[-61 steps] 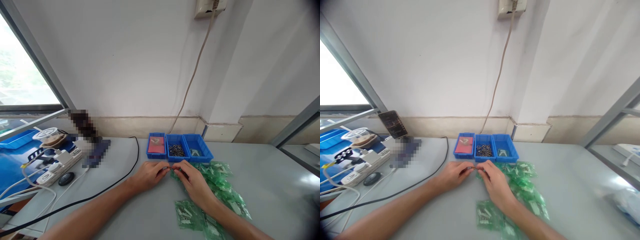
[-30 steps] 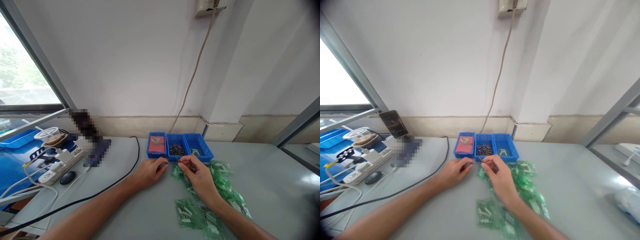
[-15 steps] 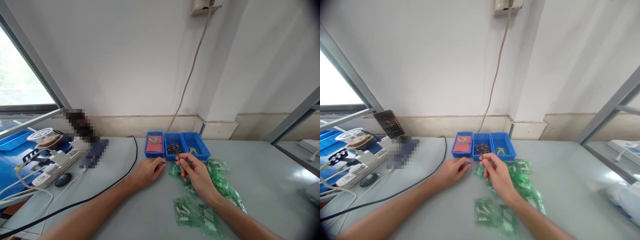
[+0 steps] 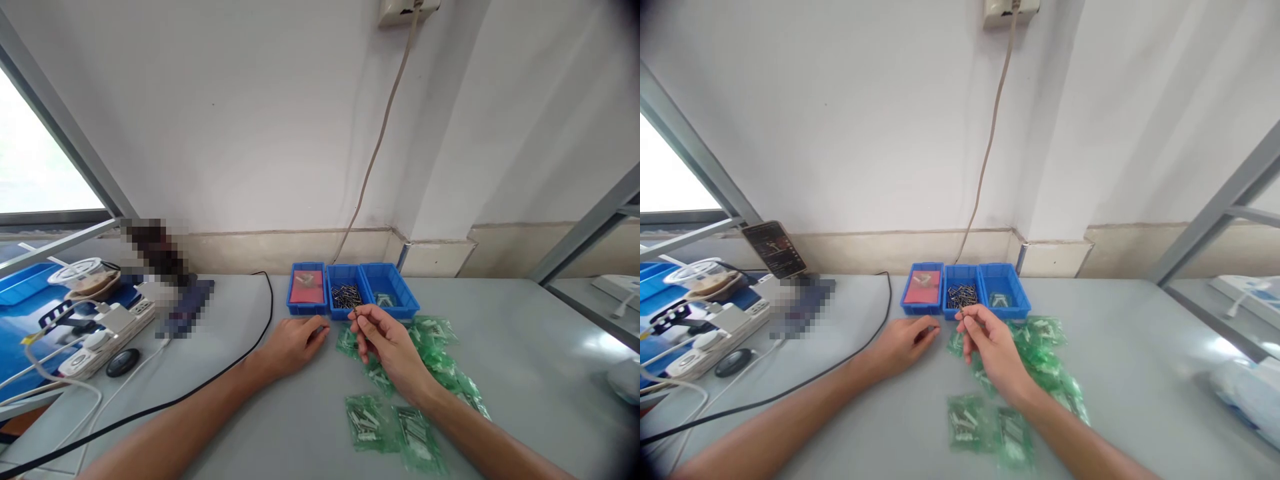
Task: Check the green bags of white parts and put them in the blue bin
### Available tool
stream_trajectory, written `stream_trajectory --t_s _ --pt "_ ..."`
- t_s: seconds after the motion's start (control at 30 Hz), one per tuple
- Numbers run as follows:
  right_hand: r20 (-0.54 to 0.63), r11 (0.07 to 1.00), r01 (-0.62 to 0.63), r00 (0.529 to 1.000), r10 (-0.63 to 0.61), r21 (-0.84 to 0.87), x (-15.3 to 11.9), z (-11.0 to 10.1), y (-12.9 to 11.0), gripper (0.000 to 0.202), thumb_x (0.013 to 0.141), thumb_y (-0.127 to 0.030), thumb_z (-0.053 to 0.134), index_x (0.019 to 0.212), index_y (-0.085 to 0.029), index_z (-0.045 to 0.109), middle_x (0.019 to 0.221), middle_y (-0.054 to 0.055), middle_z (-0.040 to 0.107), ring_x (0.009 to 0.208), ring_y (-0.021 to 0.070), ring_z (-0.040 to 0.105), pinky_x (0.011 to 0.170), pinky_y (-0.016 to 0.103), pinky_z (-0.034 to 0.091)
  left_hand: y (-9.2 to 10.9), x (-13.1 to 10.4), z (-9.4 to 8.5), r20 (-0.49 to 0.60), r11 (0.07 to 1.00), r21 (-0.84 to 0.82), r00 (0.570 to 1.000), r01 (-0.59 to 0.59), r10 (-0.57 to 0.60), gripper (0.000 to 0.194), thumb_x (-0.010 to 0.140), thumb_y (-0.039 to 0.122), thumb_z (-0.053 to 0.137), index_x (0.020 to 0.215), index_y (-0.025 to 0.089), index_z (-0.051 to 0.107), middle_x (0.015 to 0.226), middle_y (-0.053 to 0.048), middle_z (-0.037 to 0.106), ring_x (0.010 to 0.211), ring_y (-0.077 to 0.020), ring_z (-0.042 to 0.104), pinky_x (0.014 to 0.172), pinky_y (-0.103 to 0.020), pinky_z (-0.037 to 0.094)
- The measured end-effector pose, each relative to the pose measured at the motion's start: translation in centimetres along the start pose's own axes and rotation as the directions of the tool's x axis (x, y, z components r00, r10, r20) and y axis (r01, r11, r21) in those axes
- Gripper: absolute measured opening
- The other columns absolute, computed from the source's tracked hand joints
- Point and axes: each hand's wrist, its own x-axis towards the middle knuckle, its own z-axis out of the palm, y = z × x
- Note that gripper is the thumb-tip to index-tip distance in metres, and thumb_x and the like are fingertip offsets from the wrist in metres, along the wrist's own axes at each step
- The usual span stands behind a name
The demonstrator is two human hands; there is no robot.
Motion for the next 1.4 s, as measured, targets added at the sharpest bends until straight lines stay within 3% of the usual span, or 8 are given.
stream_trajectory --t_s 0.27,0.53,0.63,0.87,1.07,1.4 --pt "-0.078 0.982 0.036 0.996 -0.051 -0.183 -0.25 -0.14 0.51 0.034 0.098 -0.059 0.064 0.108 -0.027 0.058 0.058 -0.007 0.057 0.046 0.0144 0.052 0.041 0.024 0.047 0.23 0.13 -0.32 0.02 1.0 -0.007 1.0 0.008 -0.008 0.022 0.11 0.034 0.048 0.107 0.022 0.066 0.082 -0.001 0.075 0.067 -0.0149 0.066 0.063 -0.025 0.042" --pt "-0.091 0.915 0.147 0.977 -0.194 -0.377 -0.73 0.1 0.34 0.024 0.097 -0.049 0.068 0.098 -0.025 0.064 0.09 0.001 0.059 0.056 0.012 0.054 0.042 0.024 0.049 0.23 0.1 -0.34 0.034 1.0 -0.016 0.999 0.007 -0.006 0.022 0.11 0.034 0.048 0.106 0.022 0.067 0.079 0.0 0.073 0.065 -0.014 0.064 0.062 -0.024 0.04" --pt "-0.072 0.904 0.156 0.977 -0.2 -0.397 -0.68 0.06 0.32 0.023 0.098 -0.047 0.068 0.096 -0.024 0.065 0.091 0.001 0.059 0.053 0.0109 0.053 0.041 0.024 0.049 0.14 0.03 -0.23 0.031 1.0 -0.01 0.999 0.01 -0.01 0.023 0.11 0.034 0.048 0.106 0.022 0.067 0.08 0.0 0.073 0.065 -0.014 0.064 0.062 -0.024 0.04" --pt "-0.059 0.973 0.024 0.998 -0.038 -0.228 -0.4 -0.02 0.13 0.036 0.095 -0.059 0.068 0.102 -0.024 0.064 0.061 -0.006 0.052 0.047 0.0122 0.049 0.041 0.024 0.046 0.22 0.08 -0.34 0.054 1.0 -0.015 0.999 0.01 -0.009 0.023 0.11 0.033 0.048 0.105 0.022 0.067 0.081 -0.001 0.073 0.066 -0.0143 0.064 0.062 -0.025 0.04" --pt "0.001 0.997 -0.07 0.998 0.07 0.019 -0.24 0.09 -0.21 0.04 0.092 -0.061 0.073 0.105 -0.024 0.067 0.088 -0.001 0.061 0.055 0.0095 0.047 0.039 0.021 0.045 0.27 0.21 -0.35 0.056 1.0 -0.018 0.998 -0.003 0.004 0.022 0.109 0.032 0.049 0.102 0.021 0.067 0.08 -0.001 0.073 0.066 -0.0147 0.064 0.062 -0.025 0.04" --pt "0.066 0.966 -0.181 0.983 0.172 0.187 -0.07 -0.29 -0.04 0.035 0.091 -0.055 0.079 0.101 -0.023 0.069 0.086 -0.002 0.058 0.057 0.008 0.042 0.042 0.018 0.038 0.28 0.2 -0.22 0.038 1.0 -0.009 0.999 -0.018 0.018 0.024 0.11 0.032 0.048 0.101 0.021 0.067 0.083 -0.002 0.075 0.07 -0.0154 0.067 0.063 -0.026 0.041"
